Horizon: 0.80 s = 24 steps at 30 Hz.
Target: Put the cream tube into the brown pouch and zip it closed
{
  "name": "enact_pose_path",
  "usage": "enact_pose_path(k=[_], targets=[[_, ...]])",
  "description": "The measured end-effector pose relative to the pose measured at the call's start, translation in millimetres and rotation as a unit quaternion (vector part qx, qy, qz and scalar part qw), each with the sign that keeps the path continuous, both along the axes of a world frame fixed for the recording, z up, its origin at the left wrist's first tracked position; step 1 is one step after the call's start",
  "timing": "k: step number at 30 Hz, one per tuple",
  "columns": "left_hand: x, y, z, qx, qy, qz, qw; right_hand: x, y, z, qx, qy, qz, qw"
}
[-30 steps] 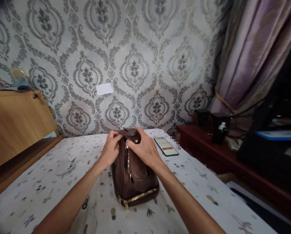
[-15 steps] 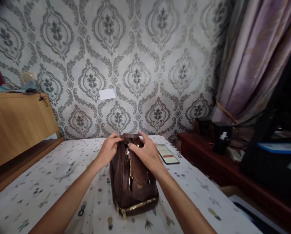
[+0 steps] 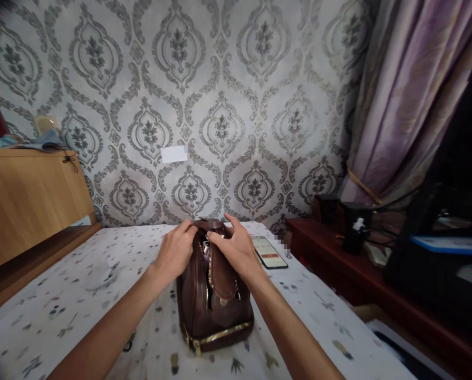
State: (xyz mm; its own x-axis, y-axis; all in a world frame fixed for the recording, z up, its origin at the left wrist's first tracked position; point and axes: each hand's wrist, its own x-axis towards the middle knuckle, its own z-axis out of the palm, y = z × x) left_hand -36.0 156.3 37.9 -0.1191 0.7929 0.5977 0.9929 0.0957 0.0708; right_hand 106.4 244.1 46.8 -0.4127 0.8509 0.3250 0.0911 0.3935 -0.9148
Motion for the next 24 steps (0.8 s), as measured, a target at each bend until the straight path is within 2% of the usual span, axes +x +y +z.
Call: enact_pose_path(k=[3, 5, 7, 9, 11, 12, 14, 16, 20, 22, 24], targets=[[-9, -4, -4.9, -0.041, 0.008, 0.054, 0.998, 0, -2, 1.1, 0.000, -0.001, 0.003, 1.000], [-21, -7, -9.1, -0.022, -0.033, 0.052, 0.998, 0, -3, 1.6, 0.010, -0.001, 0.001, 1.000], [-33, -10, -11.5, 0.054, -0.106, 0.004, 0.993, 0, -4, 1.7, 0.021, -0.005, -0.003, 1.000], [-38, -12, -10.5, 0.116, -0.167, -0.081, 0.976, 0, -4, 1.4, 0.025, -0.008, -0.004, 1.000], [-34, -12, -6.6, 0.118, -0.181, -0.155, 0.964, 0, -3, 0.4, 0.026, -0.007, -0.003, 1.000], [-29, -11, -4.0, 0.101, -0.168, -0.167, 0.966, 0, -2, -0.2, 0.026, -0.004, -0.002, 1.000], [-16, -9, 1.0, 0.061, -0.118, -0.141, 0.981, 0, -1, -1.7, 0.028, 0.002, 0.007, 1.000], [-2, -6, 5.1, 0.034, -0.052, -0.076, 0.995, 0, 0, -3.3, 0.032, 0.003, 0.017, 0.999], [12, -5, 9.5, -0.001, 0.058, 0.033, 0.998, 1, 2, -6.5, 0.050, -0.007, 0.008, 0.999], [8, -8, 9.6, -0.022, 0.053, 0.040, 0.998, 0, 3, -8.1, 0.060, -0.007, 0.001, 0.998], [0, -12, 8.4, -0.012, 0.000, 0.020, 1.000, 0, 5, -9.5, 0.064, -0.004, -0.001, 0.998]])
